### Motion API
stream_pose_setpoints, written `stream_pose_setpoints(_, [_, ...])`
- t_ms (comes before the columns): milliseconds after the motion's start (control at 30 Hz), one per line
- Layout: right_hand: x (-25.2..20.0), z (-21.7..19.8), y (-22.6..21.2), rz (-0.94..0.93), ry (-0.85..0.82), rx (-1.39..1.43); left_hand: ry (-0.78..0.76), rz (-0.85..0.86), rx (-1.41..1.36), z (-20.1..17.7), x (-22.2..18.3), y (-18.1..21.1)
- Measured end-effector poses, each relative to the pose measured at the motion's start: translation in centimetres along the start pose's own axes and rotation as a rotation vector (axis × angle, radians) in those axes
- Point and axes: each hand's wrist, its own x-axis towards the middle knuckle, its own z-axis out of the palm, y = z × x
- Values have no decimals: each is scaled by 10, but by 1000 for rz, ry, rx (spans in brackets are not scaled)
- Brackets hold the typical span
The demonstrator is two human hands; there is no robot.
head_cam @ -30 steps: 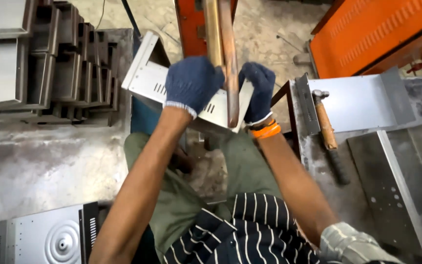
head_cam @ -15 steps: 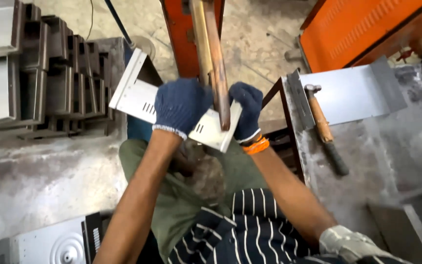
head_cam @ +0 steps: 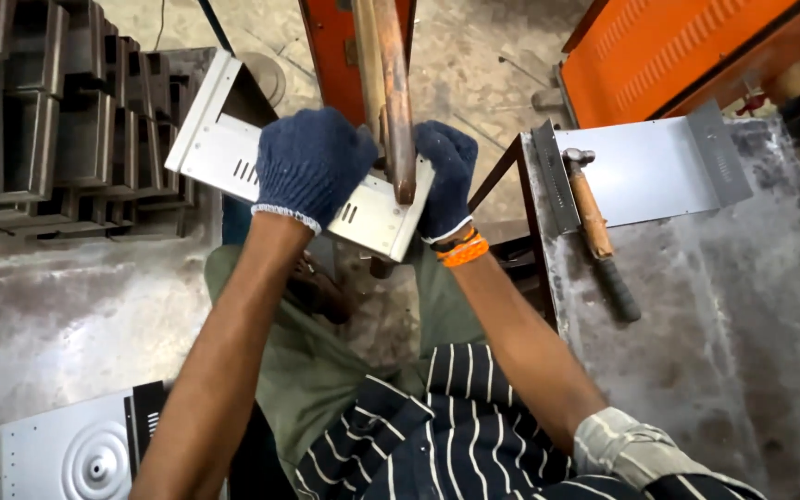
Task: Spot welding and assembling metal chassis components in a factory setting.
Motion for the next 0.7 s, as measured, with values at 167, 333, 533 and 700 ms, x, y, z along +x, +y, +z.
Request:
stream_pose_setpoints(167, [-9,7,21,-94,151,133,-16,37,-61,-3,4,1])
stream_pose_setpoints(333, [-13,5,15,-310,233,-182,-30,60,-59,4,5,-3])
stream_pose_setpoints(533, [-15,2,5,-301,203,-150,19,88,-35,12,3,-8])
stream_pose_setpoints(700, [-18,4,15,-140,177,-72,23,78,-93,13,4,-9])
